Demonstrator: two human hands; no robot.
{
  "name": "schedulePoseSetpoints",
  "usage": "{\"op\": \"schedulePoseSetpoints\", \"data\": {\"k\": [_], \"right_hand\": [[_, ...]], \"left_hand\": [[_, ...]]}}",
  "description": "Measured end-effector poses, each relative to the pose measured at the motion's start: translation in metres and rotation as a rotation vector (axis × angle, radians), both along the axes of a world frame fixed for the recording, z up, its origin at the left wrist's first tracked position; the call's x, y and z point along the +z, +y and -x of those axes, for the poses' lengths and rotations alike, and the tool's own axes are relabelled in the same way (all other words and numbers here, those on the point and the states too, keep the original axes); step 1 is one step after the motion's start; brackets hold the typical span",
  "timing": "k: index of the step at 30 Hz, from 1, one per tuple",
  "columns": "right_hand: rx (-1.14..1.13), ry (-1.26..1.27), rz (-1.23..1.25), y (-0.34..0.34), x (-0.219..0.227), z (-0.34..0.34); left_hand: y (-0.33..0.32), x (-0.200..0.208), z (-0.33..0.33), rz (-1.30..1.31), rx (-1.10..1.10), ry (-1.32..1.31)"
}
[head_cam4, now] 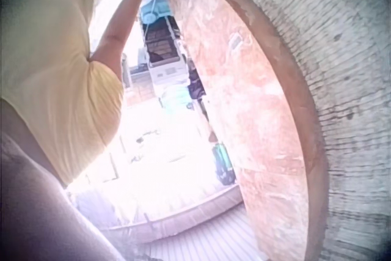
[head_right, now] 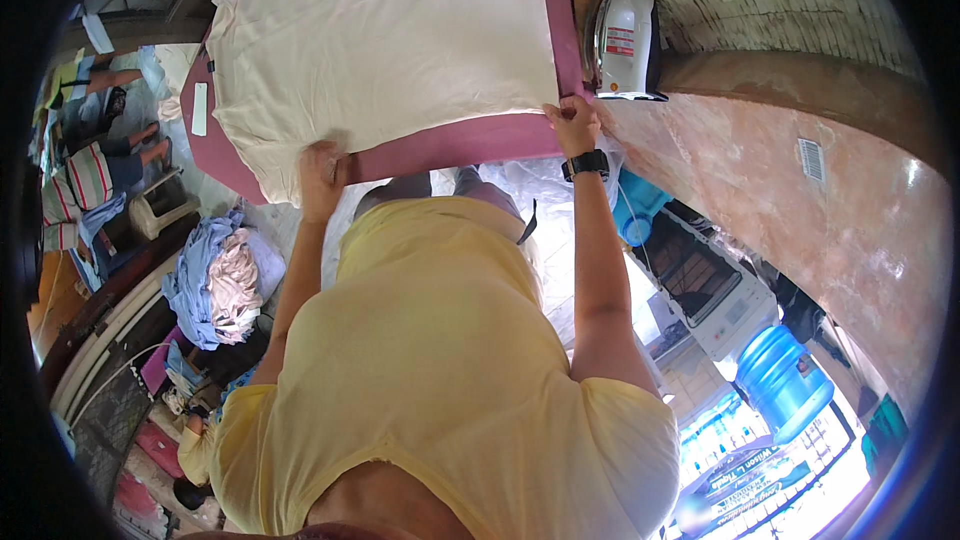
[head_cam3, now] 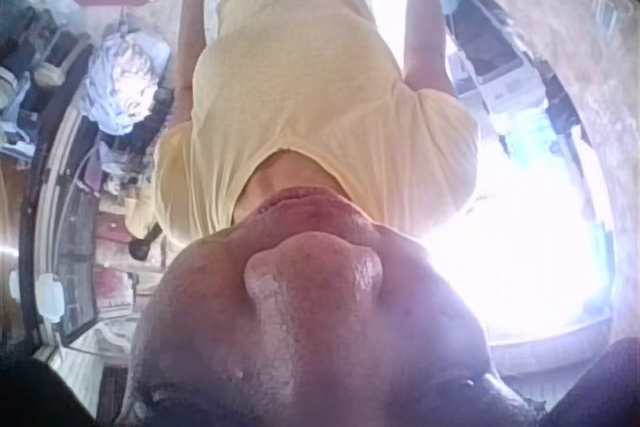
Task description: The person irons a light-colored shirt on an ironing board using an iron, pressing the sleeves and body of the garment before folding it.
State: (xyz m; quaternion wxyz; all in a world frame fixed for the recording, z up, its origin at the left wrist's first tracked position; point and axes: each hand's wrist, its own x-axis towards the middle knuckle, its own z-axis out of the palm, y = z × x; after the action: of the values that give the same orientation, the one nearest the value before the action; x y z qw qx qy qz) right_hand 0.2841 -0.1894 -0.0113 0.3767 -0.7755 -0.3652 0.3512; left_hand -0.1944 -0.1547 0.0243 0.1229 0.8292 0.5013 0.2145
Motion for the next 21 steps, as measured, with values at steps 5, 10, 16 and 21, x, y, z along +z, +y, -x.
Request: {"op": "schedulePoseSetpoints", "data": {"k": [5, 10, 16, 21], "right_hand": [[0.01, -0.342, -0.043, 0.004, 0.009, 0.009], [0.043, -0.376, -0.031, -0.001, -0.011, 0.001], [0.073, -0.58, -0.122, 0.001, -0.016, 0.003], [0.059, -0.519, -0.296, 0.01, 0.024, 0.014]], "left_hand": [[0.007, 0.006, -0.027, 0.117, -0.084, 0.009], [0.017, 0.032, -0.058, 0.425, 0.033, 0.808], [0.033, 0.04, -0.234, -0.085, -0.481, -0.021], [0.028, -0.001, -0.262, 0.083, -0.403, -0.096]]}}
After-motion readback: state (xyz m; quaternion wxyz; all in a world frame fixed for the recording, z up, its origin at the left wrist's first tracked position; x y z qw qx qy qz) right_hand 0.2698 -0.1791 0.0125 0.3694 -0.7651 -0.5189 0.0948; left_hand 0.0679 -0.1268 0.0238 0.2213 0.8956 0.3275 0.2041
